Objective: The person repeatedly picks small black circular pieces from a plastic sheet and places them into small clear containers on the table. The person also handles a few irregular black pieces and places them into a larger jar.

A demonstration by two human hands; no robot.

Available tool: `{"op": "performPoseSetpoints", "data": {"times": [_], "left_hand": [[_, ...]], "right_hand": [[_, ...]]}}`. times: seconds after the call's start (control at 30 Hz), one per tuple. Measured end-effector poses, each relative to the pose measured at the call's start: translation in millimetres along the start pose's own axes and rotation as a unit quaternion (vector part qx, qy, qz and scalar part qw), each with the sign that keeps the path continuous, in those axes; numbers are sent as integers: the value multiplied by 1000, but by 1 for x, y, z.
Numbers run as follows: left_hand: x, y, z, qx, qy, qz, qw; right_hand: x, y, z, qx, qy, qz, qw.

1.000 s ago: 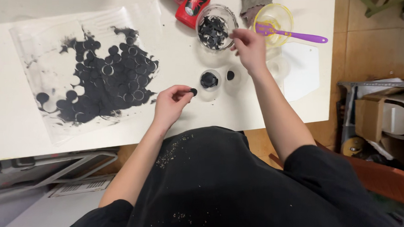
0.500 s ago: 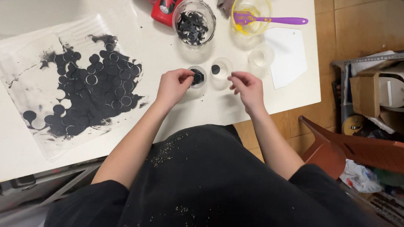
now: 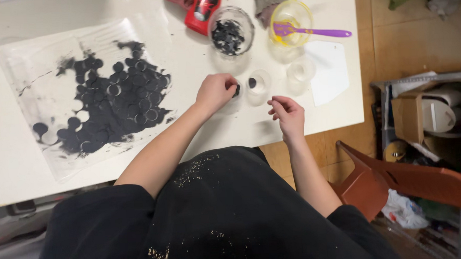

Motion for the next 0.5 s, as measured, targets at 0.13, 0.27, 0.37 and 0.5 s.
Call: {"op": "performPoseSetpoints", "data": {"times": [0.13,0.27,0.37,0.5], "left_hand": [[-6,19,-15,9,-43,35,998],[-15,25,-28,1,-9,49,999],[-41,33,-52,7,-51,-4,999],[-114,91,-107,-17,-210,-29,977]], "right_hand": [[26,-13,-4,18,34,-11,999],[59,-14,1,17,73,-13,997],[88,-6,1,19,98,-33,994],[148,-10,1,23,146,-72,986]]}}
Point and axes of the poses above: each hand's wrist, its own z-axis towards the middle knuckle, its own x-axis out of the palm, y = z × x, the point moved 2 cm from there along z, towards the middle knuckle, and after that the axes turned 11 degrees about z, right-handed, at the moved point
